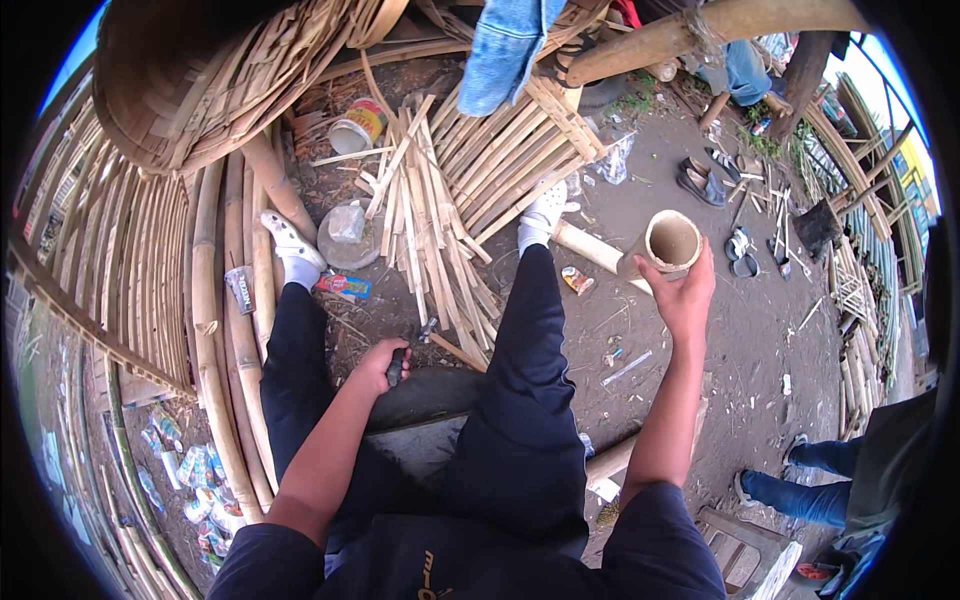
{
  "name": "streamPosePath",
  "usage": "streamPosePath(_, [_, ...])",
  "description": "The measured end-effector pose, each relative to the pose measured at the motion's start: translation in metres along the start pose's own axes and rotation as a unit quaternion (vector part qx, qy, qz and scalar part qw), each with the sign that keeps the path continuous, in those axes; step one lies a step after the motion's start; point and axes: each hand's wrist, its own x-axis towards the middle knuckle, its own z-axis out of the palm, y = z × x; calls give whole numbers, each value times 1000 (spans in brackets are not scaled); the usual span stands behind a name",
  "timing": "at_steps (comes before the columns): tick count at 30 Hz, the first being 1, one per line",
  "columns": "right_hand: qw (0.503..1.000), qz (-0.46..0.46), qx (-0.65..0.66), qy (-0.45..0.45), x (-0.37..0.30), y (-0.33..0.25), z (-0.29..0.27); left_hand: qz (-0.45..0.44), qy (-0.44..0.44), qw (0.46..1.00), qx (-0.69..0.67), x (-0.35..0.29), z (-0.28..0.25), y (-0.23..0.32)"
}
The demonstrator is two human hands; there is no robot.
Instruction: The person uses a knife and a hammer to shape and cut bamboo strips, then places a piece of bamboo over a thin wooden stake and hammers it down.
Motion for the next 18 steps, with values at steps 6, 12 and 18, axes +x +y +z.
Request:
streamPosePath(6, [986, -28, 166, 18, 7, -101, 44, 34, -2, 997, -67, -13, -12, -1])
streamPosePath(12, [941, -60, 307, -132, -21, -170, 96, 87, -3, 992, -91, -38, -28, 17])
streamPosePath(18, [899, -194, 319, -228, -77, -217, 160, 145, 40, 980, -130, -57, -45, 40])
